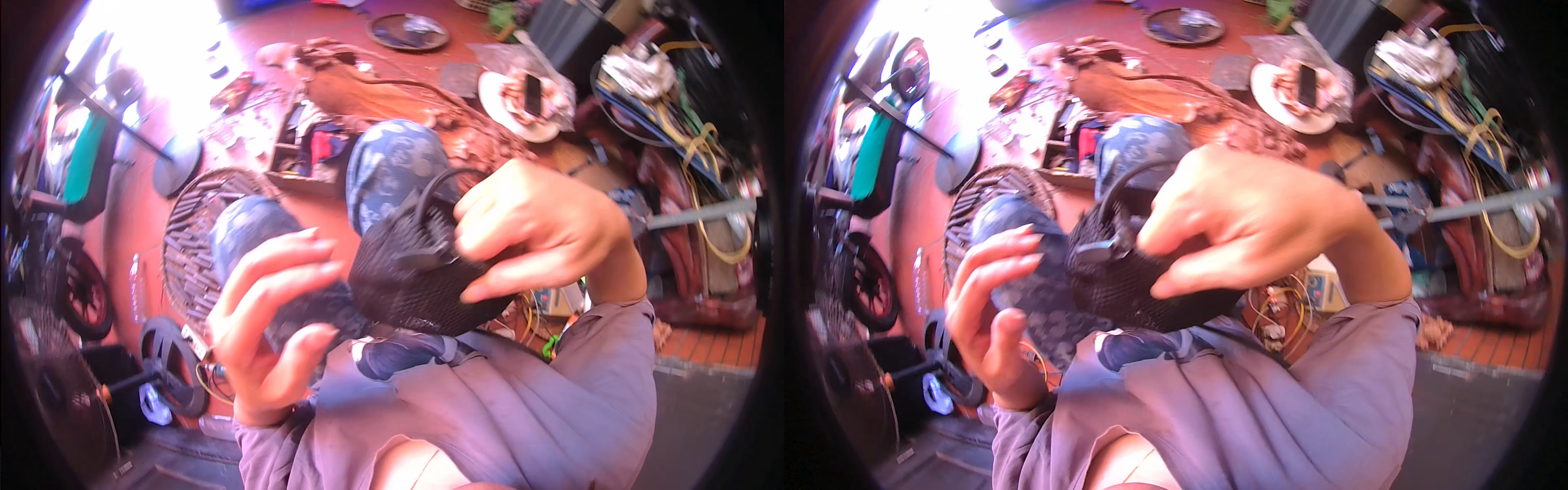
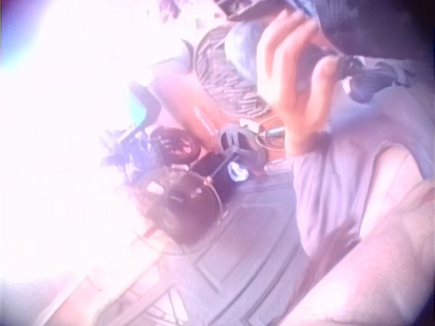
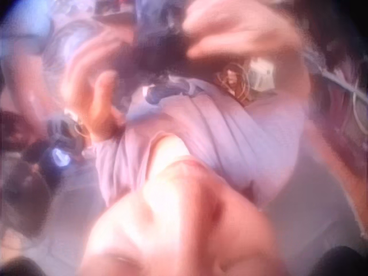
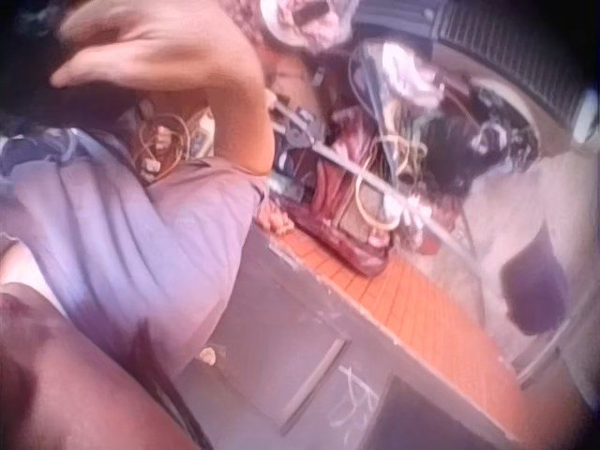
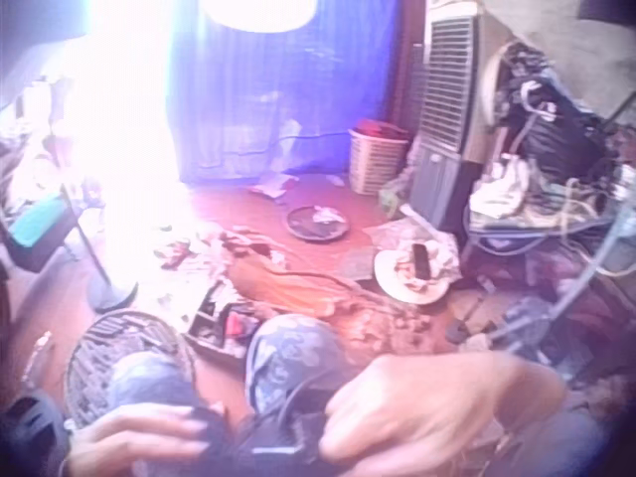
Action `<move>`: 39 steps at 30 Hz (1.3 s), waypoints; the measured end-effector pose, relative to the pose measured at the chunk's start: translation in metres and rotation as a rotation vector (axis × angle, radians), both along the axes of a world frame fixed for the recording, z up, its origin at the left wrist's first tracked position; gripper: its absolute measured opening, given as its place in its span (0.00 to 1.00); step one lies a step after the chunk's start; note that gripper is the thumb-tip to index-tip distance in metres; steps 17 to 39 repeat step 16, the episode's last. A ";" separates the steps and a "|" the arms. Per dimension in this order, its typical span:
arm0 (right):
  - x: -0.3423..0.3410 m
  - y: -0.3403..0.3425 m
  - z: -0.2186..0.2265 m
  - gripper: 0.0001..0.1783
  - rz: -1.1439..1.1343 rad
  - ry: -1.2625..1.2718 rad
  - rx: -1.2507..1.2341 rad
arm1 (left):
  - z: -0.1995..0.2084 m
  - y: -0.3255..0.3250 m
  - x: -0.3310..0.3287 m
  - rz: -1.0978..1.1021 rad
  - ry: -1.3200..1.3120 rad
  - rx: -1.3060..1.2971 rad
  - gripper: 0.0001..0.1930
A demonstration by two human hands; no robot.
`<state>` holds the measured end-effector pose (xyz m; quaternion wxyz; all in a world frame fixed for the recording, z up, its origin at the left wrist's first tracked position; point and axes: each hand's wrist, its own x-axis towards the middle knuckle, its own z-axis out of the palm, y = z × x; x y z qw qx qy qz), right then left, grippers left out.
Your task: The person carves a large piece of wood using a chisel and mallet. They repeatedly strike the chisel to shape the wood, occasionally pausing to adjust their grip or inspect the work.
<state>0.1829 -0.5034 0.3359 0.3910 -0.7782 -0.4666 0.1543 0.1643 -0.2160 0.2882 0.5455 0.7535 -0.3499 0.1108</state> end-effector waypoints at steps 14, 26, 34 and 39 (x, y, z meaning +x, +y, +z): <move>0.083 0.117 -0.107 0.15 0.238 0.043 0.101 | -0.089 0.040 0.017 0.340 0.265 0.049 0.19; 0.095 0.103 -0.113 0.15 0.235 0.030 0.134 | -0.101 0.049 0.024 0.335 0.134 0.158 0.25; 0.095 0.103 -0.113 0.15 0.235 0.030 0.134 | -0.101 0.049 0.024 0.335 0.134 0.158 0.25; 0.095 0.103 -0.113 0.15 0.235 0.030 0.134 | -0.101 0.049 0.024 0.335 0.134 0.158 0.25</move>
